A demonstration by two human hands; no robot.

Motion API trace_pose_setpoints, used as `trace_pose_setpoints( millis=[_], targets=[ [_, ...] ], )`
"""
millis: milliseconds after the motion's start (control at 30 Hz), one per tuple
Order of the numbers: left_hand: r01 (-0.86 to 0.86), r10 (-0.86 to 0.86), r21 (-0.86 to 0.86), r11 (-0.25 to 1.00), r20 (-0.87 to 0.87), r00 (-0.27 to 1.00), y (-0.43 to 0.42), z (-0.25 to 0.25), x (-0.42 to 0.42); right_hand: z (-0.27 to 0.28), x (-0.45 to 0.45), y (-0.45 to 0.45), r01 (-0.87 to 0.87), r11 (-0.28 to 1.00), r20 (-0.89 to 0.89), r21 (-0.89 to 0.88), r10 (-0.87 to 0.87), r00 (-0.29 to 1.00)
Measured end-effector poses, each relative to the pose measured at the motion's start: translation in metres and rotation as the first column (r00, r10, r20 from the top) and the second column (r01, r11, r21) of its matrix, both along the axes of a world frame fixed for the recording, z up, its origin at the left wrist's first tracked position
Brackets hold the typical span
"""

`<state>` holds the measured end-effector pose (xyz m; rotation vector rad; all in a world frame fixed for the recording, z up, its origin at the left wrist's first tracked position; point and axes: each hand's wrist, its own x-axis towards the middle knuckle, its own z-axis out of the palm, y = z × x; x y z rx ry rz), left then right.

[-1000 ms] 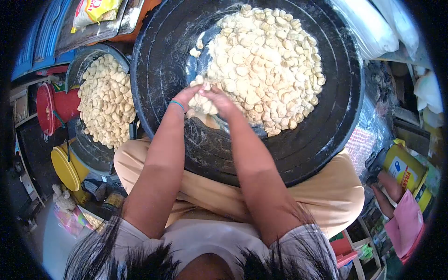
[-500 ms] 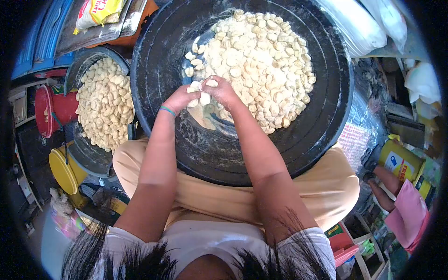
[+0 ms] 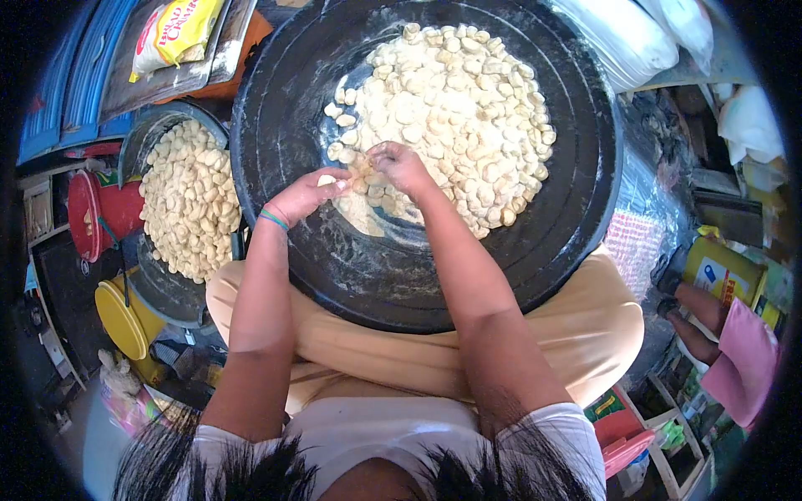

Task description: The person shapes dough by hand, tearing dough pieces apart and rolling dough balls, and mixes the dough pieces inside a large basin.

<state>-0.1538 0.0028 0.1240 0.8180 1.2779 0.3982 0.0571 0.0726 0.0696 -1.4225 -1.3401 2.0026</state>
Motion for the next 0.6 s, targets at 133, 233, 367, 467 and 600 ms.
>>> trace_pose_setpoints(
  millis=[133,233,367,467,600],
  targets=[
    [0.185,-0.153,0.035,0.982,-0.424,0.893,0.005,0.05,0.003,0.002,0.021,0.037,-0.02,0.957,0.416,0.29,-0.107,0.903],
    [0.487,-0.062,0.221,0.845,-0.864,0.5,-0.008,0.064,-0.001,-0.05,0.058,0.105,-0.25,0.748,0.685,0.614,-0.349,0.64],
    [0.53,0.286,0.315,0.787,-0.948,0.139,-0.009,0.05,-0.042,-0.043,0.072,0.148,-0.397,0.742,0.828,0.541,-0.386,0.407],
    [0.42,0.328,0.322,0.848,-0.943,0.061,-0.001,0.036,-0.056,-0.052,0.027,0.119,-0.499,0.742,0.891,0.448,-0.325,0.317],
    [0.385,0.346,0.353,0.853,-0.934,0.089,0.002,0.032,-0.058,-0.052,-0.036,0.042,-0.862,0.471,0.944,0.187,0.157,0.291]
  ],
)
